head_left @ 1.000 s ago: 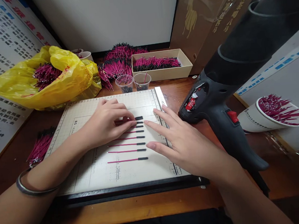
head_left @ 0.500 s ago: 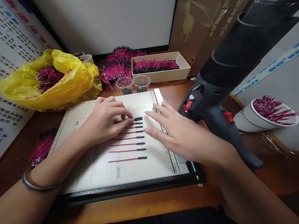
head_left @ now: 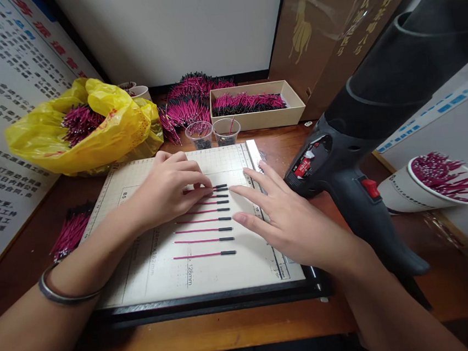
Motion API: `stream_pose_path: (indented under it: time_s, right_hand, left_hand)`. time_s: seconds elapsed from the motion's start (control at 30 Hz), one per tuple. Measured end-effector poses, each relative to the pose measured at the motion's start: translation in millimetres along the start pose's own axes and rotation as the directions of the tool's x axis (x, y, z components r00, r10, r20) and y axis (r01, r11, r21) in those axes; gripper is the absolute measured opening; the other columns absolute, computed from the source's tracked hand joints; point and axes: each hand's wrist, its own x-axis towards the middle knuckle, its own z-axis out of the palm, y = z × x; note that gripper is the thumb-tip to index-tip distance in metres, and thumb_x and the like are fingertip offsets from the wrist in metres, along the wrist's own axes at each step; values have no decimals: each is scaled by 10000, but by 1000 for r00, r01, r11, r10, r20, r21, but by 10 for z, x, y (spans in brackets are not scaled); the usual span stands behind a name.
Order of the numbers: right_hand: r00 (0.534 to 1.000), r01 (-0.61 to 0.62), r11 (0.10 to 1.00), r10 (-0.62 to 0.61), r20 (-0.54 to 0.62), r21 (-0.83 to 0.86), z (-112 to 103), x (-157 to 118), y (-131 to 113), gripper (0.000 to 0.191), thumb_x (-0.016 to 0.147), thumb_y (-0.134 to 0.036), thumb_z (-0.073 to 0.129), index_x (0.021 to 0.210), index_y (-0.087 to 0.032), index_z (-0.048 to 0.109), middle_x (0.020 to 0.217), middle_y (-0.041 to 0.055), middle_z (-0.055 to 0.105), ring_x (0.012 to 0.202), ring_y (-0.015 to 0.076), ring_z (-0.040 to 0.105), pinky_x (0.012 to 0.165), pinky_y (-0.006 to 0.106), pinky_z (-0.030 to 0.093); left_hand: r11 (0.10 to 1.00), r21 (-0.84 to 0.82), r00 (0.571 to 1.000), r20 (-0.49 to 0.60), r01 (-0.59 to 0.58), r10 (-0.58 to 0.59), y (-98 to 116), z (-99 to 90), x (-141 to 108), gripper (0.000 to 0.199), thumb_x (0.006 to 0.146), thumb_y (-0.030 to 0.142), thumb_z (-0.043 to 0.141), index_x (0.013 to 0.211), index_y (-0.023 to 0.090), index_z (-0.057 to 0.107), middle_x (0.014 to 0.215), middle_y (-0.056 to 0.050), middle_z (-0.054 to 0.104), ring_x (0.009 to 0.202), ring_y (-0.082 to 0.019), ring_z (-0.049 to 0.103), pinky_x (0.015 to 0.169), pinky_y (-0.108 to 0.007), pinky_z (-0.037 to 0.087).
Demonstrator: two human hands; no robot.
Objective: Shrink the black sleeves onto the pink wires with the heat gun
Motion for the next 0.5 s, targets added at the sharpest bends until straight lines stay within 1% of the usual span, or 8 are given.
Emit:
stream_pose_path:
  time_s: [0.17, 0.5]
  right_hand:
    - [1000, 0, 1000, 0, -3, -17, 1, -6, -8, 658, 1001, -659, 335, 1513, -278, 493, 1705, 71, 253, 1607, 302, -11, 1276, 585, 166]
    - [1000, -3, 999, 3, -5, -52, 7, 5, -11, 679, 996, -679, 312, 1531, -291, 471, 1708, 67, 244, 1604, 331, 0, 1265, 615, 181]
  left_hand:
    - [999, 42, 999, -35, -26, 27, -3, 5, 11, 311, 1010, 357, 546, 835, 210, 756, 787, -29, 702, 748, -177, 475, 750, -368, 233]
    - [1000, -1, 1000, 3, 29, -29, 11, 31, 35, 268, 985, 395, 578, 881, 221, 754, 791, -18, 694, 761, -180, 482, 760, -364, 231]
